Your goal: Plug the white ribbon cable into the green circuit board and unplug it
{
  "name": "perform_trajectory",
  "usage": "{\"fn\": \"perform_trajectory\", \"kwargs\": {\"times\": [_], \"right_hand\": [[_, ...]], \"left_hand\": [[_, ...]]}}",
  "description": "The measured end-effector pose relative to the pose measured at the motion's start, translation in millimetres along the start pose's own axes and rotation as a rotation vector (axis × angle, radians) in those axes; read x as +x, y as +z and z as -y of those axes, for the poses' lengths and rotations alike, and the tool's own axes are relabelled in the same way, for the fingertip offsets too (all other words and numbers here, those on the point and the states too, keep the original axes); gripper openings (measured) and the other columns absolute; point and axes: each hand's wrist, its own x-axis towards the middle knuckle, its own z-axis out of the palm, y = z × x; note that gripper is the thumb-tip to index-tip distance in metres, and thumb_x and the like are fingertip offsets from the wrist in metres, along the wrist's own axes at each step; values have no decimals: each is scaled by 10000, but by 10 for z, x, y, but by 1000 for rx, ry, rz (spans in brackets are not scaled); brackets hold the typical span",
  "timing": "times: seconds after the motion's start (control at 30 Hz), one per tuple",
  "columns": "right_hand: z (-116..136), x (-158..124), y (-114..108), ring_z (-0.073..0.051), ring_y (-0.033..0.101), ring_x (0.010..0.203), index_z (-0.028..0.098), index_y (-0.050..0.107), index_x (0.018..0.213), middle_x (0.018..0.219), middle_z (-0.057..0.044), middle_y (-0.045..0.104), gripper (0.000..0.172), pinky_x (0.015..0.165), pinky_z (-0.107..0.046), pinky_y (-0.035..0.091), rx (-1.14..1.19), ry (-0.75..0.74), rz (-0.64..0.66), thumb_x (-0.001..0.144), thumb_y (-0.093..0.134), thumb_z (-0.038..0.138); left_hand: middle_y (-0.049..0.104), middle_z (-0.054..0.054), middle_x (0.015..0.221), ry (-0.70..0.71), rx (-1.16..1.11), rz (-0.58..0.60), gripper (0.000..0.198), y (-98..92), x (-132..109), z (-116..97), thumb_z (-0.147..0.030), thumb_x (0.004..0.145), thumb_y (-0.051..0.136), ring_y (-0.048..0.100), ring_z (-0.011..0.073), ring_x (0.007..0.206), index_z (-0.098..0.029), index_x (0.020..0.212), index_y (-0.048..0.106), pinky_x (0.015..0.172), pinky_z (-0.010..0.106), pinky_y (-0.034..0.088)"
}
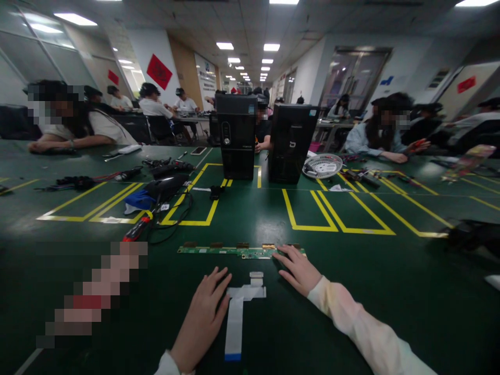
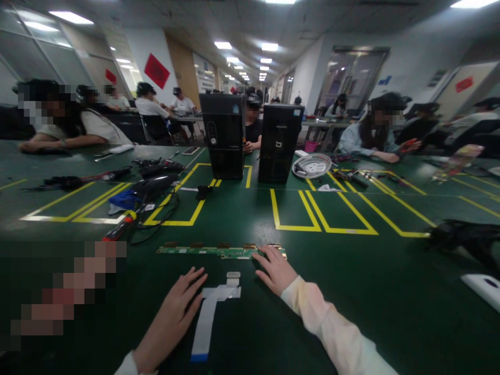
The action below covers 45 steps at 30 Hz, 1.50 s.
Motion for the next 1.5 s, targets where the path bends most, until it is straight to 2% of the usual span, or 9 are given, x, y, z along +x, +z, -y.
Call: {"fn": "perform_trajectory", "kwargs": {"times": [0.07,0.17,0.3,0.73,1.17,1.5], "right_hand": [[5,-1,1,-272,350,1292,201,463,1343,1372,-129,421,450,1053,-507,348,2,7,6,943,379,389],[11,-3,2,-272,357,1286,206,472,1336,1382,-127,410,445,1054,-510,345,5,5,9,941,387,393],[23,-7,-3,-266,347,1292,203,479,1328,1388,-127,405,435,1065,-506,331,8,-1,6,938,400,379],[46,12,-51,-263,354,1288,191,485,1324,1369,-132,429,436,1066,-501,331,28,1,26,930,425,368],[49,10,-54,-269,351,1290,182,481,1329,1369,-140,428,442,1065,-509,328,17,-6,22,934,420,372],[60,20,-80,-269,349,1295,185,482,1331,1372,-140,429,453,1069,-509,325,38,10,39,926,432,382]], "left_hand": [[441,40,1444,92,-18,45,422,7,18,-213,-337,950,357,342,236,1357,-272,1359,441,1071,505,358],[460,49,1428,169,0,89,430,42,60,-478,-286,934,398,393,237,1326,-253,1362,437,1063,476,386],[496,91,1395,203,58,122,457,103,125,-636,-274,906,460,464,264,1270,-196,1356,442,1044,475,411],[431,181,1428,255,196,129,507,205,377,-871,-242,880,505,388,307,1318,-69,1351,436,1049,451,408],[430,167,1434,237,171,19,515,401,396,-894,-323,906,461,361,299,1337,-96,1365,406,1041,470,414],[402,196,1443,193,115,81,540,368,422,-931,-340,900,464,339,313,1346,-64,1360,406,1056,490,386]]}}
